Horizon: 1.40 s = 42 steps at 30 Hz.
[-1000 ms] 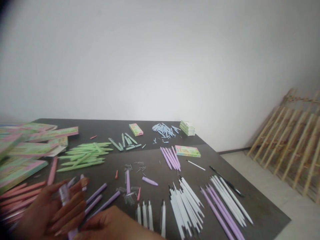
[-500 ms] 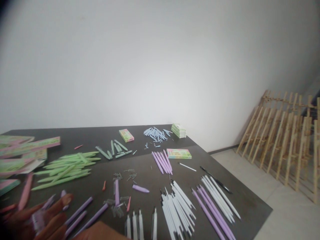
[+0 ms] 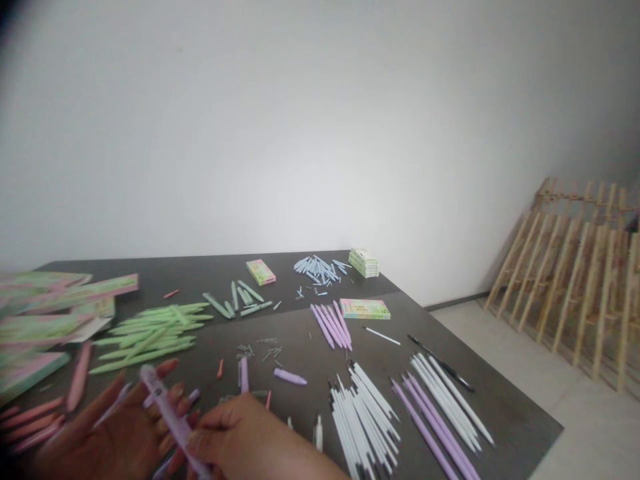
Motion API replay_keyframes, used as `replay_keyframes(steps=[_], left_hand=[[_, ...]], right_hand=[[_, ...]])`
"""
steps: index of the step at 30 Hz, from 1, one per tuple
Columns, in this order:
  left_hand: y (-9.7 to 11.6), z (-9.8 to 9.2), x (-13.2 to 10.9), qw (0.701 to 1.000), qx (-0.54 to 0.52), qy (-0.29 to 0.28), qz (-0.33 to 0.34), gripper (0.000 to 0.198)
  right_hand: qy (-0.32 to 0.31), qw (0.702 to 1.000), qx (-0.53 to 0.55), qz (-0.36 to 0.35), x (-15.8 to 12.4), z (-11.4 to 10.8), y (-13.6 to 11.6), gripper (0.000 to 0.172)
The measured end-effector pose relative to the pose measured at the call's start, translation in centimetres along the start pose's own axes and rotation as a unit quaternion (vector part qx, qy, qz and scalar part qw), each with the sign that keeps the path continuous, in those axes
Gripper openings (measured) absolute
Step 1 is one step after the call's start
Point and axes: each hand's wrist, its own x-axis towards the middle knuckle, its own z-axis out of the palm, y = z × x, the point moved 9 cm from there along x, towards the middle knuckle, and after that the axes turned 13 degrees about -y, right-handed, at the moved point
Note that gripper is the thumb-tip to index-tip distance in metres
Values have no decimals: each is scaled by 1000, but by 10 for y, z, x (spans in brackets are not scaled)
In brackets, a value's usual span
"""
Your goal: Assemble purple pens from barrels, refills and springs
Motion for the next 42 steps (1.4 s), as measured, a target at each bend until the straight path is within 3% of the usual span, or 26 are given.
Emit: replay_keyframes(steps=[5, 9, 15, 19, 20, 22, 23, 24, 27, 30, 33, 37, 42], left_hand=[[16, 14, -10, 990, 117, 41, 71, 69], [27, 23, -18, 971, 203, 44, 117, 63], [27, 21, -17, 965, 228, 45, 117, 48], [31, 23, -19, 960, 243, 65, 125, 65], [31, 23, -19, 962, 235, 65, 126, 73], [32, 21, -18, 967, 215, 59, 127, 81], [32, 18, -18, 968, 211, 56, 125, 78], [33, 14, -17, 966, 218, 59, 123, 70], [33, 0, -16, 953, 273, 79, 109, 37], [33, -11, -15, 945, 295, 97, 106, 22], [34, -16, -13, 942, 297, 111, 110, 17], [40, -16, -11, 940, 303, 112, 113, 9], [49, -20, -12, 933, 314, 136, 112, 5]], right_hand=[[-41, 999, 8, -15, -1, 11, 3, 40], [-62, 998, 18, -15, -2, 15, 0, 41], [-64, 997, 20, -23, -1, 19, -2, 36], [-38, 998, -22, -34, -3, 15, -14, 19], [-3, 998, -54, -32, -6, 6, -20, 17], [129, 976, -177, -13, -19, -29, -35, 16], [208, 945, -253, 0, -30, -50, -46, 17], [301, 889, -344, 33, -45, -74, -56, 18], [406, 817, -398, 100, -74, -134, -59, 22], [439, 774, -417, 185, -87, -180, -38, 19], [436, 753, -430, 242, -84, -202, -14, 24], [431, 732, -450, 275, -76, -208, -1, 27], [428, 712, -480, 281, -73, -206, -3, 26]])
